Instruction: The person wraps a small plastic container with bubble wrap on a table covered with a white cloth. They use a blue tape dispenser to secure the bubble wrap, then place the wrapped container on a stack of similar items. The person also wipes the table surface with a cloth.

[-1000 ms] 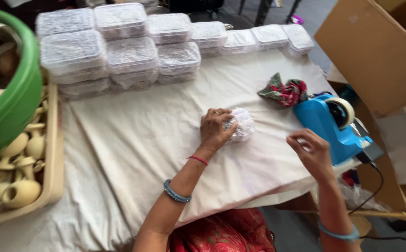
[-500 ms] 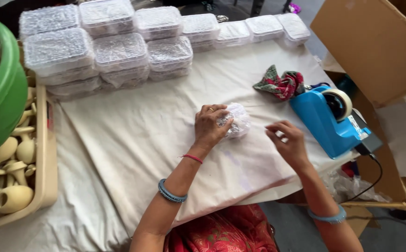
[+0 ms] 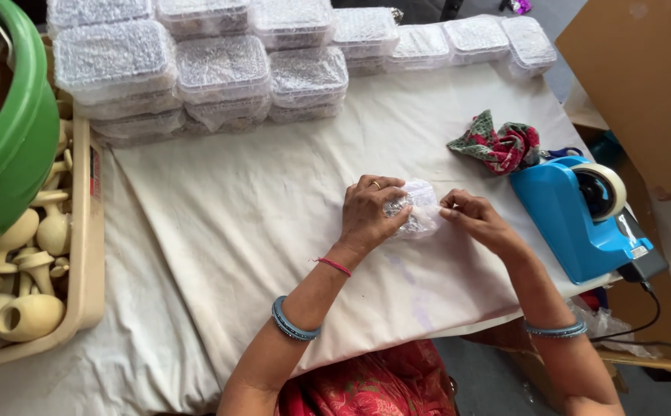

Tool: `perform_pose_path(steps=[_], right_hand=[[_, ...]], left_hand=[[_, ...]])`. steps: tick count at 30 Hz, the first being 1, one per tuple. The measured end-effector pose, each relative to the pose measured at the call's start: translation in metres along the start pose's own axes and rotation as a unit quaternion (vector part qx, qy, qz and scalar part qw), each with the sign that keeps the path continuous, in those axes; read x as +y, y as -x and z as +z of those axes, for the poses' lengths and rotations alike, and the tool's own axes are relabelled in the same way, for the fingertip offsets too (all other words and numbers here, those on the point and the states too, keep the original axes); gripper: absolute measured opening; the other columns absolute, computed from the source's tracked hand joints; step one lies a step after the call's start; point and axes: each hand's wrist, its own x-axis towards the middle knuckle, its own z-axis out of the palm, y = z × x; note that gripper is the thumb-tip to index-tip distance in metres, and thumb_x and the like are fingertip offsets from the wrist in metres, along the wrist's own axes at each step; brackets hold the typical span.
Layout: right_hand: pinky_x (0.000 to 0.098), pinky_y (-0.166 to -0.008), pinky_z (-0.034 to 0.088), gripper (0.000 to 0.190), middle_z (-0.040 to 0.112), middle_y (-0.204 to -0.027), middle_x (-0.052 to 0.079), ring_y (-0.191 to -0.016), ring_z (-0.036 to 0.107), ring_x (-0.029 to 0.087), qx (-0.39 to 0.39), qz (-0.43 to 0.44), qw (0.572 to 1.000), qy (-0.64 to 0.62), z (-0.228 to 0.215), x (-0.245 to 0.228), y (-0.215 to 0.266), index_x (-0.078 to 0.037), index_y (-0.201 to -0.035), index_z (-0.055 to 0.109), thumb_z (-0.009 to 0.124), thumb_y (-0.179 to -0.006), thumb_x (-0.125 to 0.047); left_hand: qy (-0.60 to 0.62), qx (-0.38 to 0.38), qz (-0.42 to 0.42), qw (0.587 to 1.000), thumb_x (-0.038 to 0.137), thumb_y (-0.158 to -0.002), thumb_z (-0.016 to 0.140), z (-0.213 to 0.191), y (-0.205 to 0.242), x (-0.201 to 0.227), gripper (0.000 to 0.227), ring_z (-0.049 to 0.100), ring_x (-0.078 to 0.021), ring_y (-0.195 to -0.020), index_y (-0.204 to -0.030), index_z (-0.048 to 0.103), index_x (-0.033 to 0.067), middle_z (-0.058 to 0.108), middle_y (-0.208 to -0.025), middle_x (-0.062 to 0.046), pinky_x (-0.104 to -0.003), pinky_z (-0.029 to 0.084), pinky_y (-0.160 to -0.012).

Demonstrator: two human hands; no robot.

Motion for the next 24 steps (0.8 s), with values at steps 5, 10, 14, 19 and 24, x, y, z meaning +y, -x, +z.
perform_pose_path(steps=[5, 10, 14, 19, 24], right_hand=[[0.0303, -0.068, 0.048, 0.022, 0.064, -0.09, 0.002, -0.082, 0.056, 0.012, -0.032, 0.078, 0.994, 0.065, 0.0, -0.021, -0.019, -0.003, -0.098, 0.072, 0.075, -0.093, -0.024], [0.0296, -0.063, 0.044, 0.032, 0.062, -0.087, 0.001, -0.078, 0.053, 0.011, 0.017, 0.164, 0.986, -0.013, 0.008, 0.0, -0.024, -0.003, -0.098, 0.064, 0.083, -0.085, -0.026], [0.0247, -0.068, 0.045, 0.035, 0.06, -0.09, 0.001, -0.082, 0.053, 0.008, 0.076, 0.089, 0.992, -0.037, 0.025, 0.017, -0.024, -0.005, -0.1, 0.057, 0.084, -0.085, -0.023], [0.023, -0.07, 0.05, 0.033, 0.061, -0.093, 0.003, -0.084, 0.058, 0.008, 0.107, 0.067, 0.99, -0.062, 0.03, -0.004, -0.026, -0.006, -0.103, 0.055, 0.081, -0.086, -0.02], [0.0284, -0.058, 0.047, 0.042, 0.063, -0.098, 0.008, -0.078, 0.058, 0.015, 0.142, 0.189, 0.969, -0.068, 0.033, -0.022, -0.028, -0.005, -0.111, 0.056, 0.082, -0.08, -0.019]], left_hand=[[0.001, -0.013, -0.005, 1.0, 0.032, -0.08, 0.079, 0.003, -0.001, -0.003, 0.023, 0.055, -0.016, -0.12, -0.097, 0.079, 0.0164, 0.072, -0.122, 0.008, -0.038, 0.04, -0.106], [-0.016, -0.019, 0.002, 1.0, 0.033, -0.08, 0.078, 0.002, -0.001, -0.002, 0.026, 0.055, -0.017, -0.12, -0.101, 0.078, 0.0168, 0.071, -0.123, 0.008, -0.039, 0.04, -0.105], [-0.059, -0.007, 0.056, 0.997, 0.03, -0.085, 0.076, -0.002, 0.002, 0.0, 0.043, 0.053, -0.018, -0.115, -0.128, 0.073, 0.03, 0.067, -0.121, 0.007, -0.042, 0.04, -0.101], [-0.138, 0.005, 0.121, 0.983, 0.028, -0.084, 0.075, 0.003, 0.001, -0.006, 0.046, 0.051, -0.0173, -0.116, -0.127, 0.073, 0.0463, 0.064, -0.122, 0.006, -0.043, 0.04, -0.099], [-0.147, -0.014, 0.131, 0.98, 0.035, -0.085, 0.077, 0.011, 0.0, -0.016, 0.027, 0.05, -0.017, -0.117, -0.107, 0.078, 0.0489, 0.062, -0.124, 0.008, -0.041, 0.042, -0.099]])
